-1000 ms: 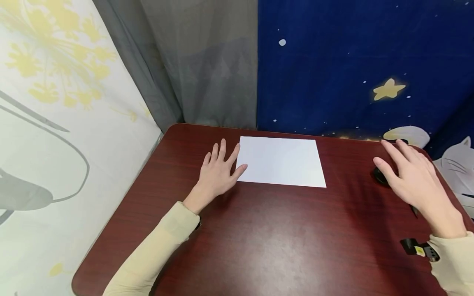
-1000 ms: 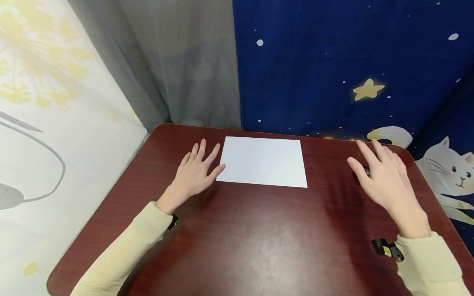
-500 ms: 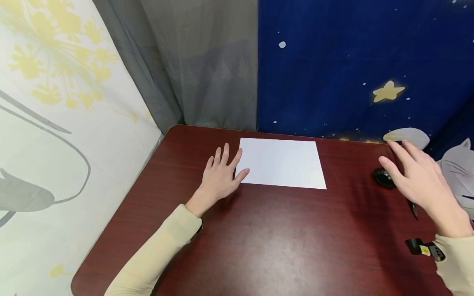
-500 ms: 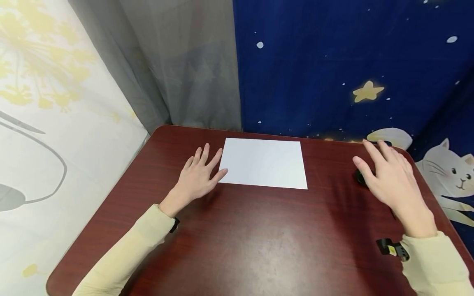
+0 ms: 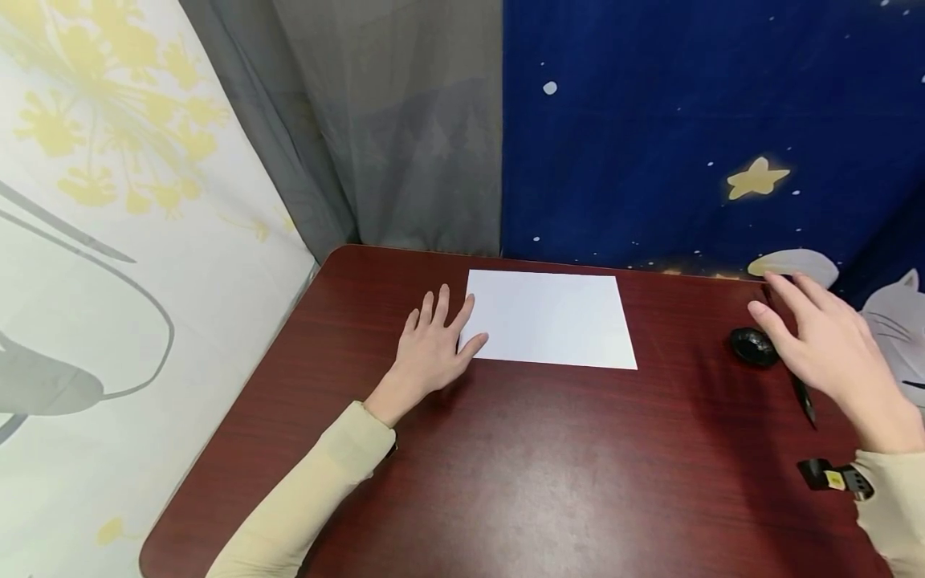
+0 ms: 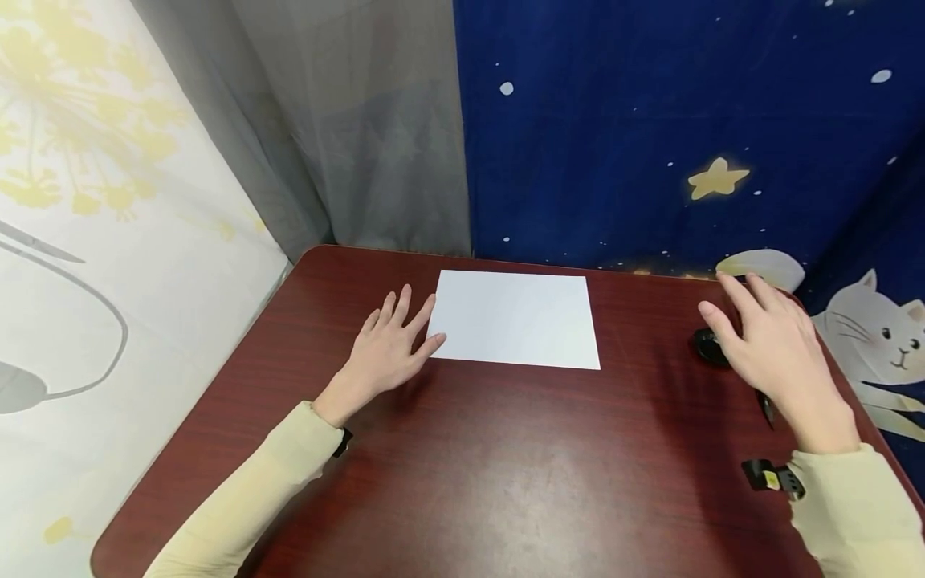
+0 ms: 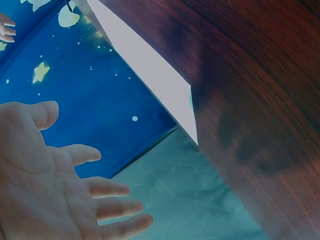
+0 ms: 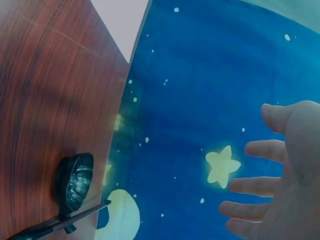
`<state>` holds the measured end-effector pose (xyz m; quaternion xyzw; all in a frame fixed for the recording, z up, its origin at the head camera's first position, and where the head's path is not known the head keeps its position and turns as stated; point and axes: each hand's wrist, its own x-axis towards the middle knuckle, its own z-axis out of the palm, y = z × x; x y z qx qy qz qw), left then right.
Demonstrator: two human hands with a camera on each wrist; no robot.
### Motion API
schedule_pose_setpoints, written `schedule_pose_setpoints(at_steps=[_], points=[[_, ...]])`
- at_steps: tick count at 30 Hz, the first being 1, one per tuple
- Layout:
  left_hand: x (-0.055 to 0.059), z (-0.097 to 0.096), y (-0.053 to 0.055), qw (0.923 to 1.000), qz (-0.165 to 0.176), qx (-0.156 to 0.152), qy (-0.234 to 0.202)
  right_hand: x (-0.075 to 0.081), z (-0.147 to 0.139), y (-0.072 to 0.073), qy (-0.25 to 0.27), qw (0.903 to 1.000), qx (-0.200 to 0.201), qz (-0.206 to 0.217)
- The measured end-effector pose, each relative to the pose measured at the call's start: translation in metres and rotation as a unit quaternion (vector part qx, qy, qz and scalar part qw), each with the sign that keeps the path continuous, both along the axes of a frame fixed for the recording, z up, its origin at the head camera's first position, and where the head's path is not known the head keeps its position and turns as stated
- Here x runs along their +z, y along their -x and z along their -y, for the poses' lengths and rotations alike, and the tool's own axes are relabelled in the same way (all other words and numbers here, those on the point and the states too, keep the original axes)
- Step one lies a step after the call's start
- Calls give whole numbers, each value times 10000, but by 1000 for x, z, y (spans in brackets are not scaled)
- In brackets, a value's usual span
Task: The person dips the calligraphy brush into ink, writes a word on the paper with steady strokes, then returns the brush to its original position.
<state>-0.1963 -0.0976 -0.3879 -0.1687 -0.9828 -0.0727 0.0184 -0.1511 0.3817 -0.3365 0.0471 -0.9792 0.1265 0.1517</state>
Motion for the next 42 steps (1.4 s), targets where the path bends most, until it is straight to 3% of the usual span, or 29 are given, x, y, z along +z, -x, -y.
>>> schedule_pose_setpoints(at_steps=[22, 42], points=[[-2, -2, -1, 9996, 265, -45, 83, 3, -14, 11, -104, 9981, -474, 379], [-4, -5, -3, 9998, 120, -160, 72, 4, -30, 19, -74, 9956, -616, 701]])
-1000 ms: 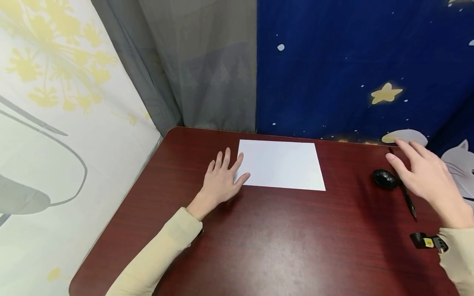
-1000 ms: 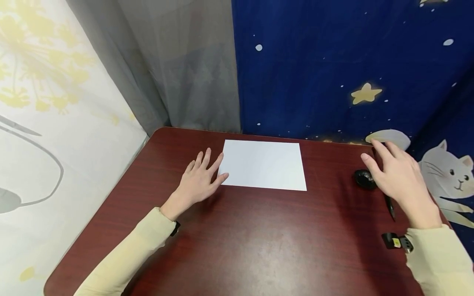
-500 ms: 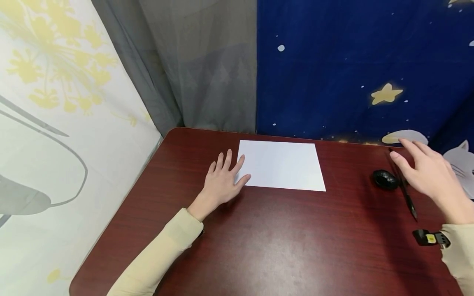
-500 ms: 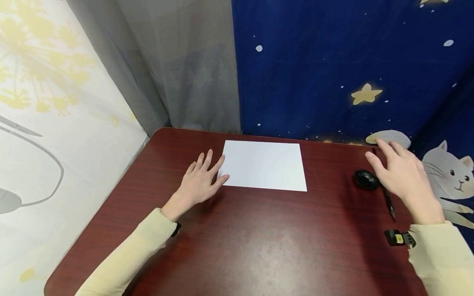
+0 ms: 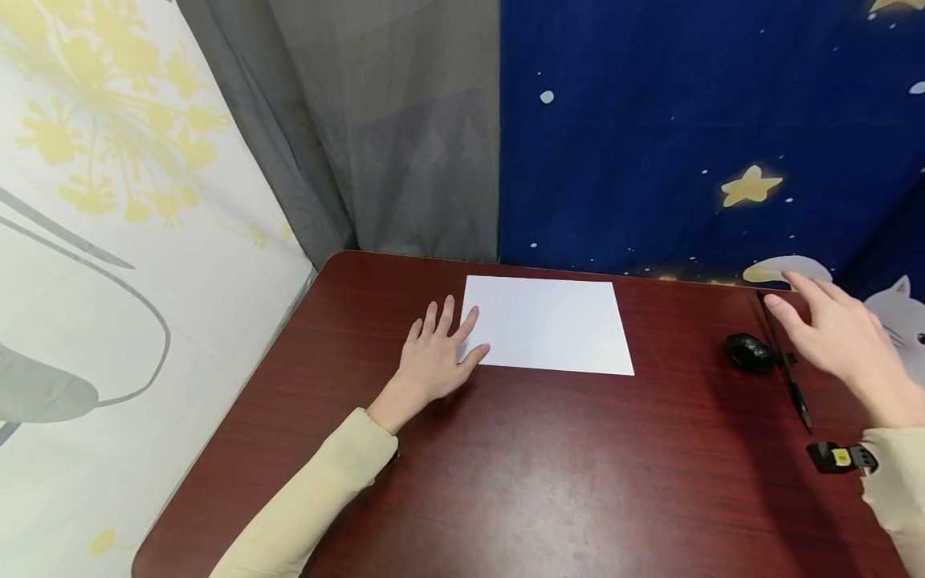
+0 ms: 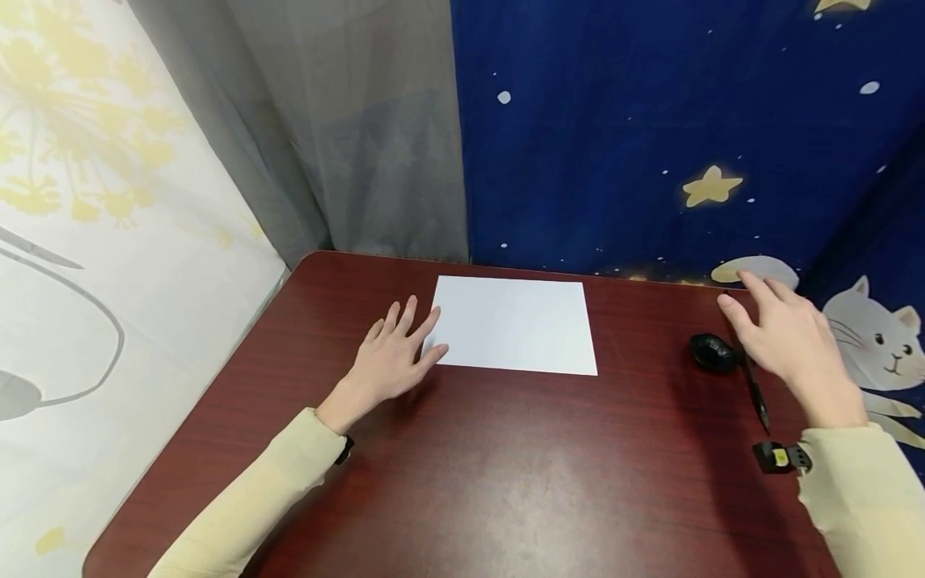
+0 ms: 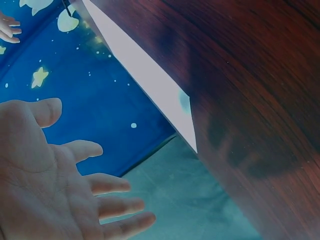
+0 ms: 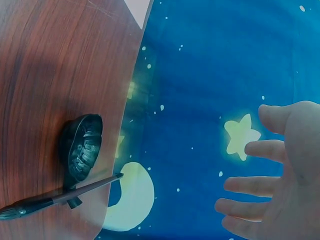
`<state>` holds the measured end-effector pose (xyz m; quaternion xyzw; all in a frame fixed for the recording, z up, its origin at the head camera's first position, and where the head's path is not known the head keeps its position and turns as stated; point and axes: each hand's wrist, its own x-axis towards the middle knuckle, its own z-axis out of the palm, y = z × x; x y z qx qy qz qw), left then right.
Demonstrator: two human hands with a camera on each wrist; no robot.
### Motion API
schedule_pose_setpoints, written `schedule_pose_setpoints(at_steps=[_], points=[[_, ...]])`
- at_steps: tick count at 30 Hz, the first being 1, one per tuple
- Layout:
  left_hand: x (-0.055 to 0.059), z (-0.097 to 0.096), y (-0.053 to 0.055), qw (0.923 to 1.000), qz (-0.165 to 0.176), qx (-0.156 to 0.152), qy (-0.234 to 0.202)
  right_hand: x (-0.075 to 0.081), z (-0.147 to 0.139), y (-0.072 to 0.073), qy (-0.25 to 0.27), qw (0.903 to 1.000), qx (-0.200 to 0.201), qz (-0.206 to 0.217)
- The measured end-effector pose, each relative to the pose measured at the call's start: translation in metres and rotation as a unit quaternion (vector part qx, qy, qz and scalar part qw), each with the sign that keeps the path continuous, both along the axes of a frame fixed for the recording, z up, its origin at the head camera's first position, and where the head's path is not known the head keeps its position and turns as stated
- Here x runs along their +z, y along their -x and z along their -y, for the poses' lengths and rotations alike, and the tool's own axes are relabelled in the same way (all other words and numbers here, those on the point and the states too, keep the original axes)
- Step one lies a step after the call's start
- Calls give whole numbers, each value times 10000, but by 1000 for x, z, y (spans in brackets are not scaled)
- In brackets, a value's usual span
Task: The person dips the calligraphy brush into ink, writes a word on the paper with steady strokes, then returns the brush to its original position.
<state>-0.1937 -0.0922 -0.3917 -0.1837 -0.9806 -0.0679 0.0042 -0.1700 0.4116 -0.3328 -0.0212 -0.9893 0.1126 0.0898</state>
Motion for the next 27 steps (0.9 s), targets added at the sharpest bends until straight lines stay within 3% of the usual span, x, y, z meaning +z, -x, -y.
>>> schedule_pose_setpoints(at_steps=[27], points=[[-5, -4, -1, 9999, 86, -111, 30, -2, -17, 9, 72, 9991, -255, 327]])
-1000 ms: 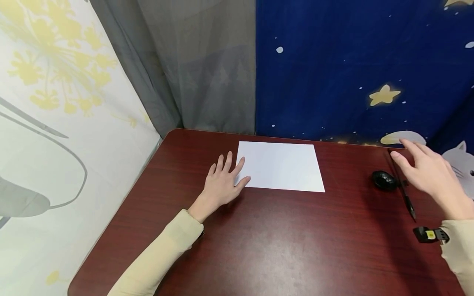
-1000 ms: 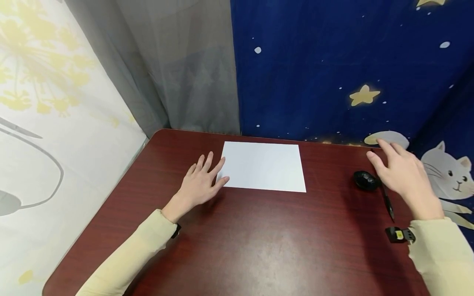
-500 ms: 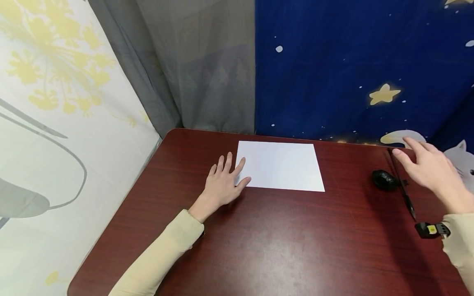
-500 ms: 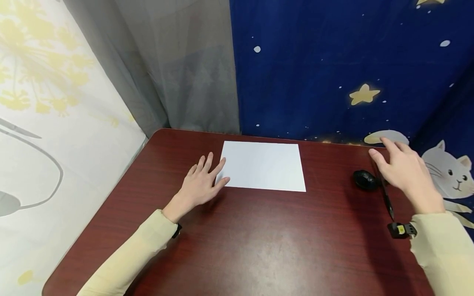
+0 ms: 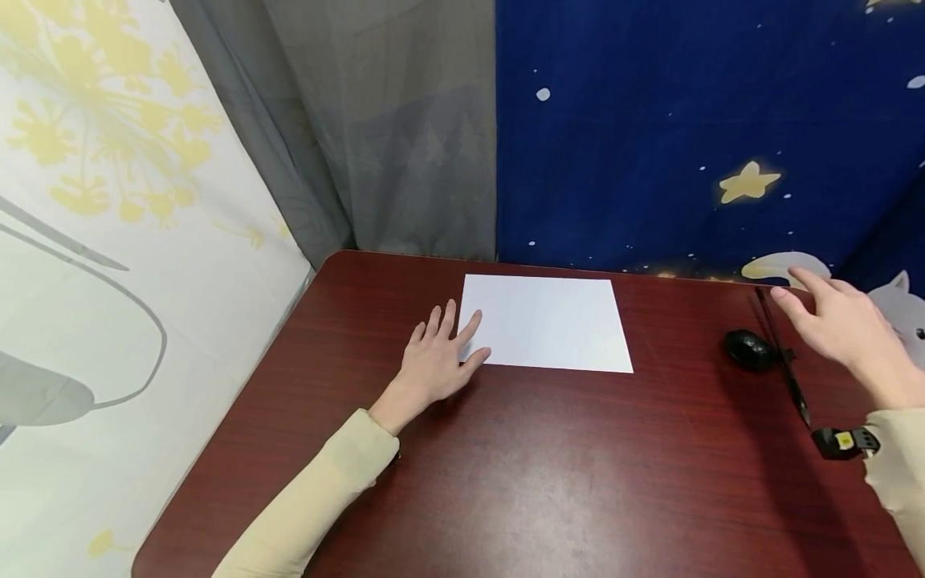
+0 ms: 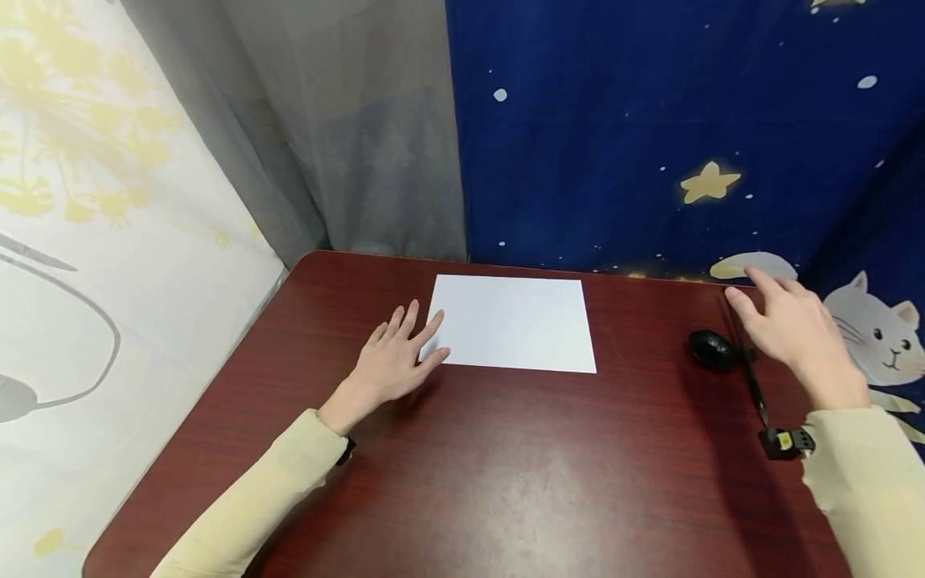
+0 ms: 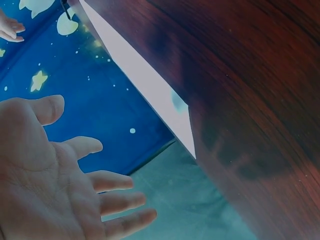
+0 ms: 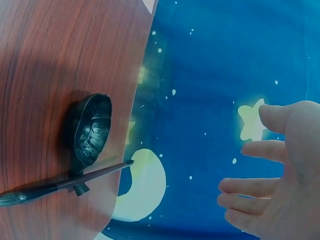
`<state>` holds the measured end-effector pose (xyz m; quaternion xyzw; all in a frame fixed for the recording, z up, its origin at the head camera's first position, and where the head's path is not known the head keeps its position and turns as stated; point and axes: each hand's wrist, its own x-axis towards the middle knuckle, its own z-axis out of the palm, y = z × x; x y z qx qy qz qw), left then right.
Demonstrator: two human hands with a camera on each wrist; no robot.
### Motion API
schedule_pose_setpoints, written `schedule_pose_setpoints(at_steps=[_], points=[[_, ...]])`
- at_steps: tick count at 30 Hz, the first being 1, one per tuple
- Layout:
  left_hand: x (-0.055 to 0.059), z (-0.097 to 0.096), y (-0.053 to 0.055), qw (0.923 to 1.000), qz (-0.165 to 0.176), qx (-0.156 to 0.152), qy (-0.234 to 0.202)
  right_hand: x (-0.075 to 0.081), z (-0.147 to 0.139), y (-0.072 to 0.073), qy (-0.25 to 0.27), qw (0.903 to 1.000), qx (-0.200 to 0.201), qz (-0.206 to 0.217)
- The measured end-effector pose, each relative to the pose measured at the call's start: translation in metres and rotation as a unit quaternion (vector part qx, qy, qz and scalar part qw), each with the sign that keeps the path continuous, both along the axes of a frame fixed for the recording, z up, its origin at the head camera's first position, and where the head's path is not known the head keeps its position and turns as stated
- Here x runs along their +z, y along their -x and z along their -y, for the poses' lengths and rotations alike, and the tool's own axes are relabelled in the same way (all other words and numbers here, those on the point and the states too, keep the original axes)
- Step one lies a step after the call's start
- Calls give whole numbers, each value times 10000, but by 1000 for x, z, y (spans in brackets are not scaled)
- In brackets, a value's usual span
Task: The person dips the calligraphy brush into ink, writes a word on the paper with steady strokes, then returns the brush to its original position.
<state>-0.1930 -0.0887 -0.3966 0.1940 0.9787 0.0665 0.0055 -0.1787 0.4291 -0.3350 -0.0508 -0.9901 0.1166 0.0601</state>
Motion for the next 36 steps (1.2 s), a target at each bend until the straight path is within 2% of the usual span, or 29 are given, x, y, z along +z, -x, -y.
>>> schedule_pose_setpoints(at_steps=[6, 18, 36], points=[[-1, -1, -1, 10000, 43, -18, 23, -2, -4, 4, -14, 10000, 59, -71], [-5, -2, -1, 9999, 102, -59, 91, -2, -5, 7, 4, 10000, -31, 90], [-12, -2, 4, 9994, 308, -92, 125, -11, -18, 19, -1, 9995, -33, 328]])
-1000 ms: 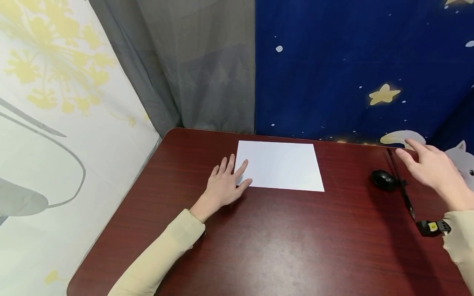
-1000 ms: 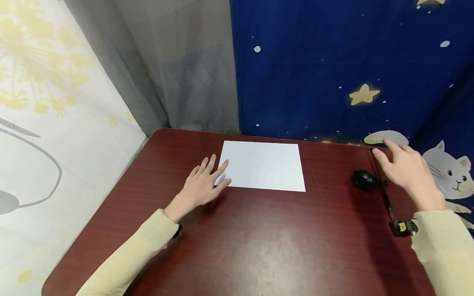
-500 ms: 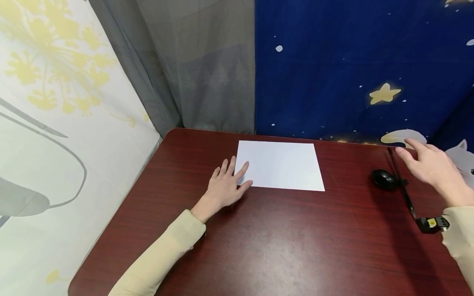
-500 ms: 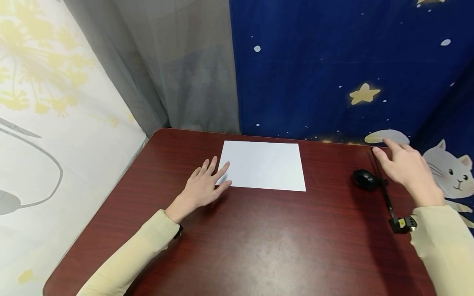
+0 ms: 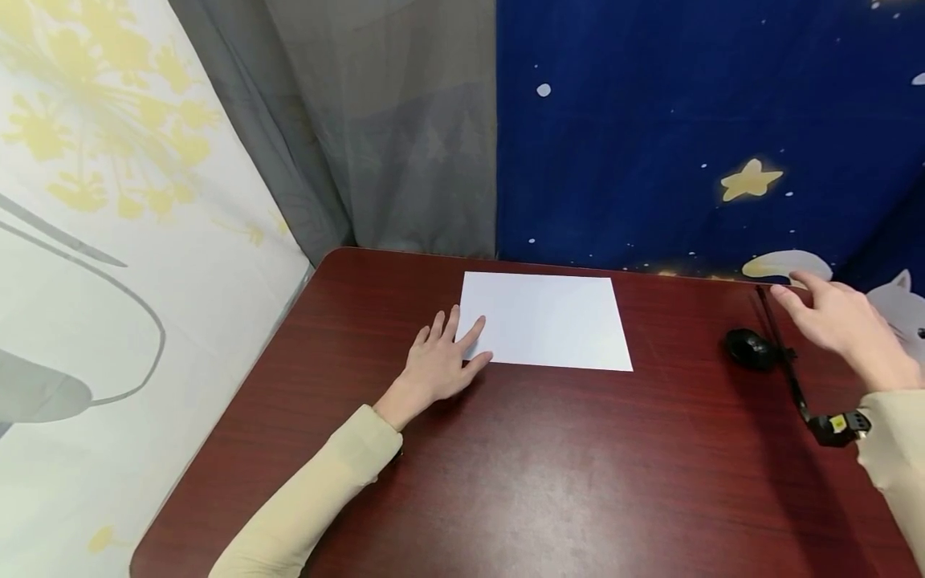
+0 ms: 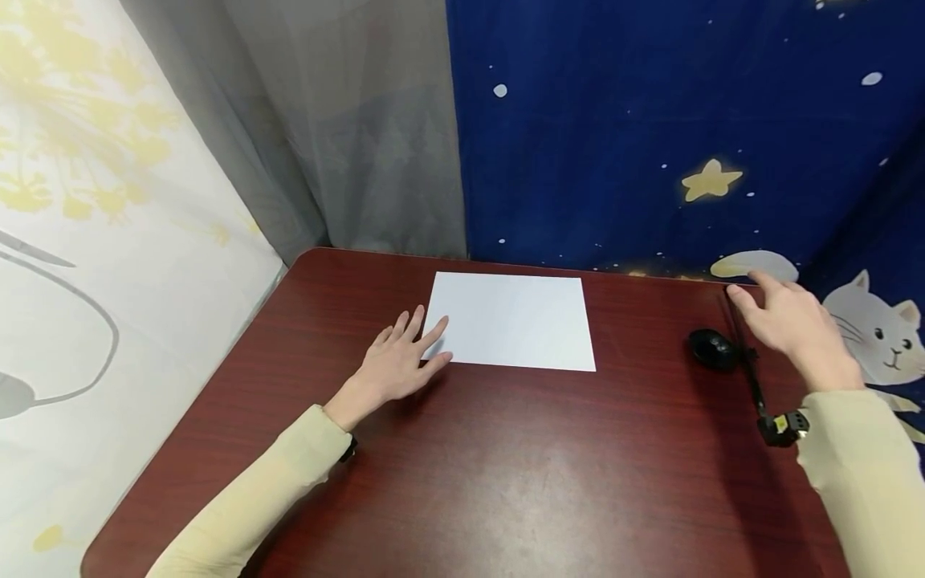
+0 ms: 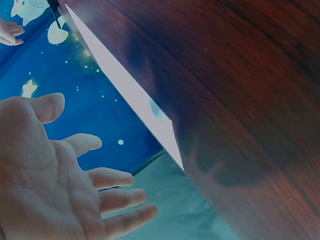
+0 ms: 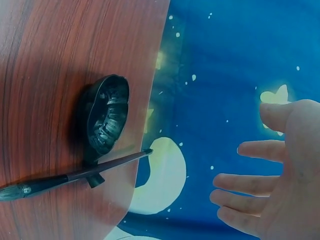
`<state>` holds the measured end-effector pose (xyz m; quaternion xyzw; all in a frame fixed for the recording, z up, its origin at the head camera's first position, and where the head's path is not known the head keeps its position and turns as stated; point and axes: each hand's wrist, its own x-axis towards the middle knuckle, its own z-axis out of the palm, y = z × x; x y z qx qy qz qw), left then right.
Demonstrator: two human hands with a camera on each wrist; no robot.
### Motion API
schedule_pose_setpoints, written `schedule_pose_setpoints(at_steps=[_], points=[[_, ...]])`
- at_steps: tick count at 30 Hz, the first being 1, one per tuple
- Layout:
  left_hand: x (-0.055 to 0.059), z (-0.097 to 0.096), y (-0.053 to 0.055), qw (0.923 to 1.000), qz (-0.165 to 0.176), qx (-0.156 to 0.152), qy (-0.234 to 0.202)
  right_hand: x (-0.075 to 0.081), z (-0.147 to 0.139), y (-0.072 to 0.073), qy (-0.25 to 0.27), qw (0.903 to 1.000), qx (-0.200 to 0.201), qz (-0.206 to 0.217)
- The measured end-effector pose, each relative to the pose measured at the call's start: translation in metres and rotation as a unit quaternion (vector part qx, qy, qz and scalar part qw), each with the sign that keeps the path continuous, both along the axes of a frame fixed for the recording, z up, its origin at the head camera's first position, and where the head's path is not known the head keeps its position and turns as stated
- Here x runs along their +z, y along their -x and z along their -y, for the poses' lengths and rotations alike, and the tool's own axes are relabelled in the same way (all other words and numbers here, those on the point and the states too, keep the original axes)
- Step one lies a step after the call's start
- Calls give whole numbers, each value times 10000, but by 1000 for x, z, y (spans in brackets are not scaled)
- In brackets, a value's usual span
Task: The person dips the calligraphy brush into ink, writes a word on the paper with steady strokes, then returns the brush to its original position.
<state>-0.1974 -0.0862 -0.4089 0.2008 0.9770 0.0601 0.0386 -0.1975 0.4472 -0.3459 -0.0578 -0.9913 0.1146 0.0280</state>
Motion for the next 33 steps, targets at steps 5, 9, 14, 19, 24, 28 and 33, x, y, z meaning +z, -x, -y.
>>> schedule_pose_setpoints(at_steps=[5, 9, 14, 19, 24, 28, 33], points=[[-1, -2, 4, 10000, 5, 13, 18, -2, -5, 1, 58, 9999, -40, 101], [-2, -3, 7, 10000, 76, -6, -30, -3, -9, 2, 66, 9998, -100, 166], [0, -3, 9, 9999, 117, -7, 1, -3, -11, 6, 30, 9999, -40, 153], [3, -3, 9, 9999, 109, 0, 5, -4, -12, 8, 12, 9998, 14, 215], [0, -2, 6, 9998, 172, 6, 29, -6, -13, 9, 80, 9992, -6, 393], [-2, -2, 6, 9998, 194, 33, 55, -9, -14, 10, 113, 9989, -66, 456], [-3, -3, 6, 9997, 231, 27, 92, -10, -17, 10, 61, 9989, -97, 455]])
